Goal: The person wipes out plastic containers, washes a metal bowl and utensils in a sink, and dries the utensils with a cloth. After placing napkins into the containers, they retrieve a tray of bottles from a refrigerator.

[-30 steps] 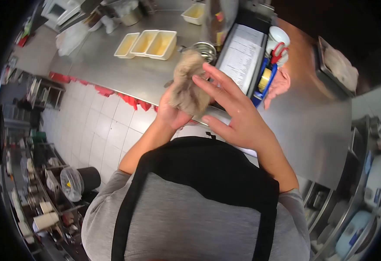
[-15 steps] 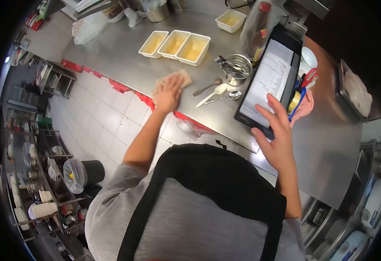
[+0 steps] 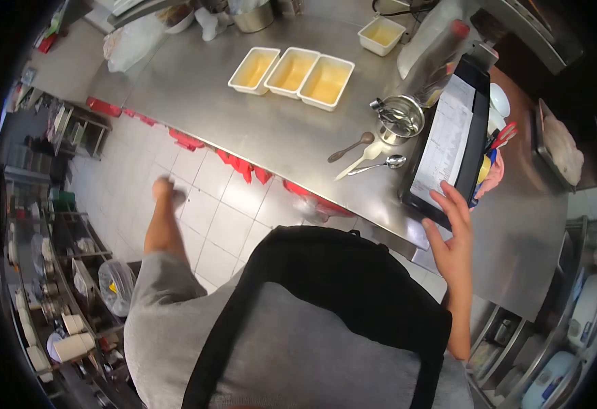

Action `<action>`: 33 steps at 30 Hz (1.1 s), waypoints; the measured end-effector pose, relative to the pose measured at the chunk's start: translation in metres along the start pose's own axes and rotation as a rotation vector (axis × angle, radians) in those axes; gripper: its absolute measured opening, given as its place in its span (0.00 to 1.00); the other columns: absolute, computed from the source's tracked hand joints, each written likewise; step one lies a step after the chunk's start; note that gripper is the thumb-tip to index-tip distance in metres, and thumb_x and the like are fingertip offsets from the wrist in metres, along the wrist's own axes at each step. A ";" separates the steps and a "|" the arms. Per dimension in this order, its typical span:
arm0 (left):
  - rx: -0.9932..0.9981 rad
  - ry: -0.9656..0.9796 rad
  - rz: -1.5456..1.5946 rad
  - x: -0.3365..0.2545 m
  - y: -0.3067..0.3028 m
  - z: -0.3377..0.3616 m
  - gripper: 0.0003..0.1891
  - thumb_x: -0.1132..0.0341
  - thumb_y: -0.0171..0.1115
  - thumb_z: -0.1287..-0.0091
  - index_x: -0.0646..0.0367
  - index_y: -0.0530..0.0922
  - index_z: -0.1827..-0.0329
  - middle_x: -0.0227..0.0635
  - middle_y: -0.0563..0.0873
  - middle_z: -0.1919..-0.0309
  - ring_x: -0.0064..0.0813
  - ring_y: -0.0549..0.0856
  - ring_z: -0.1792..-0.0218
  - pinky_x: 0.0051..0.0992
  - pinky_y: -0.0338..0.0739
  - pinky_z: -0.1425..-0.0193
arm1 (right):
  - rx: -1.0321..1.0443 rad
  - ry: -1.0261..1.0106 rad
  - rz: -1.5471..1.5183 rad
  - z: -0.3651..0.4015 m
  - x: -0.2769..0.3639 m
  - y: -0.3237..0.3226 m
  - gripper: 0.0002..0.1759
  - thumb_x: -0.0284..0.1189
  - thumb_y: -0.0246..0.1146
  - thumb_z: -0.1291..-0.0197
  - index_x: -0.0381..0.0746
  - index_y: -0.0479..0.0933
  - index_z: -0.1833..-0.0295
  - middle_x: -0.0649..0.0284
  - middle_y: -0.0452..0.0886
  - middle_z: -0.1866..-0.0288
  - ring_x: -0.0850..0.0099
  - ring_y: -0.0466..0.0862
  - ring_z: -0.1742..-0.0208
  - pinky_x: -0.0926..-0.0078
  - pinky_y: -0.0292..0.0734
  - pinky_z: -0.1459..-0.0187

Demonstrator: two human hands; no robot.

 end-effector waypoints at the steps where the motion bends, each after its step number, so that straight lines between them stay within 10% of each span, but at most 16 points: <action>1: 0.021 -0.003 -0.265 0.028 -0.028 0.018 0.15 0.64 0.55 0.39 0.50 0.80 0.49 0.37 0.84 0.52 0.39 0.82 0.50 0.34 0.76 0.48 | -0.021 0.002 0.008 0.001 -0.003 -0.005 0.23 0.21 0.63 0.50 0.39 0.75 0.44 0.55 0.70 0.38 0.61 0.72 0.37 0.67 0.67 0.40; 3: 0.026 -0.261 0.274 0.003 -0.095 0.082 0.15 0.69 0.59 0.44 0.56 0.82 0.53 0.40 0.86 0.61 0.33 0.85 0.59 0.31 0.80 0.59 | -0.021 0.030 -0.015 0.013 -0.003 -0.004 0.22 0.21 0.62 0.49 0.38 0.75 0.44 0.55 0.74 0.41 0.63 0.75 0.41 0.69 0.70 0.43; 6: 0.050 0.132 0.822 -0.085 -0.139 0.124 0.16 0.68 0.57 0.36 0.66 0.75 0.47 0.40 0.84 0.60 0.29 0.83 0.63 0.27 0.79 0.63 | 0.047 0.093 -0.234 0.007 0.001 -0.001 0.20 0.22 0.62 0.46 0.38 0.74 0.44 0.58 0.78 0.48 0.68 0.78 0.46 0.72 0.73 0.48; 11: -0.126 1.027 0.501 -0.287 -0.194 0.245 0.16 0.73 0.50 0.34 0.60 0.75 0.44 0.43 0.79 0.47 0.38 0.79 0.49 0.30 0.74 0.45 | 0.203 -0.037 -0.567 -0.003 0.032 0.041 0.18 0.29 0.62 0.40 0.39 0.74 0.44 0.62 0.81 0.53 0.75 0.80 0.52 0.76 0.77 0.52; 15: 0.163 1.438 0.396 -0.339 -0.101 0.325 0.20 0.78 0.49 0.37 0.54 0.76 0.42 0.42 0.74 0.39 0.44 0.73 0.38 0.34 0.68 0.36 | 0.178 -0.119 -0.485 0.005 0.043 0.040 0.19 0.32 0.63 0.42 0.38 0.74 0.46 0.60 0.82 0.56 0.72 0.82 0.56 0.74 0.78 0.57; 20: 0.408 0.826 0.746 -0.258 -0.044 0.191 0.21 0.75 0.58 0.43 0.55 0.77 0.44 0.41 0.80 0.47 0.42 0.80 0.48 0.32 0.74 0.44 | 0.184 0.078 -0.540 0.039 0.008 0.029 0.19 0.31 0.61 0.40 0.39 0.73 0.43 0.59 0.81 0.53 0.70 0.81 0.51 0.73 0.77 0.53; 23: 0.138 0.674 -0.158 -0.229 -0.086 0.125 0.15 0.70 0.62 0.41 0.63 0.78 0.50 0.36 0.85 0.58 0.35 0.84 0.61 0.29 0.78 0.56 | 0.139 0.121 -0.420 0.058 -0.009 0.014 0.20 0.33 0.61 0.40 0.39 0.72 0.43 0.58 0.80 0.53 0.69 0.80 0.50 0.73 0.76 0.53; 24: 0.288 0.678 0.183 -0.244 -0.100 0.133 0.14 0.69 0.62 0.40 0.63 0.78 0.52 0.35 0.84 0.59 0.33 0.83 0.61 0.28 0.78 0.56 | 0.120 0.117 -0.370 0.063 -0.014 0.007 0.20 0.33 0.61 0.41 0.39 0.72 0.43 0.58 0.80 0.52 0.69 0.80 0.50 0.73 0.76 0.53; 26: 0.591 0.623 0.856 -0.272 -0.128 0.172 0.13 0.67 0.62 0.38 0.64 0.78 0.54 0.35 0.83 0.61 0.27 0.81 0.62 0.26 0.76 0.58 | 0.101 0.111 -0.275 0.076 -0.023 -0.004 0.21 0.33 0.61 0.41 0.39 0.72 0.43 0.58 0.80 0.52 0.68 0.80 0.50 0.72 0.76 0.53; 29: 0.587 1.010 0.741 -0.369 -0.210 0.346 0.10 0.69 0.59 0.36 0.64 0.76 0.55 0.33 0.81 0.64 0.23 0.79 0.63 0.23 0.74 0.57 | 0.092 0.115 -0.278 0.093 -0.040 -0.017 0.21 0.33 0.61 0.41 0.39 0.72 0.43 0.58 0.80 0.52 0.68 0.80 0.50 0.71 0.76 0.52; 33: 0.886 1.037 0.840 -0.433 -0.188 0.496 0.09 0.73 0.58 0.36 0.64 0.75 0.55 0.30 0.79 0.65 0.19 0.76 0.61 0.21 0.72 0.54 | 0.105 0.118 -0.265 0.127 -0.065 -0.048 0.21 0.33 0.62 0.42 0.39 0.73 0.44 0.57 0.80 0.52 0.66 0.81 0.51 0.69 0.76 0.52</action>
Point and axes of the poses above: each hand's wrist, its own z-axis away from the middle knuckle, its own y-axis out of the palm, x = y × z, the point moved 8 cm from there along -z, towards the middle knuckle
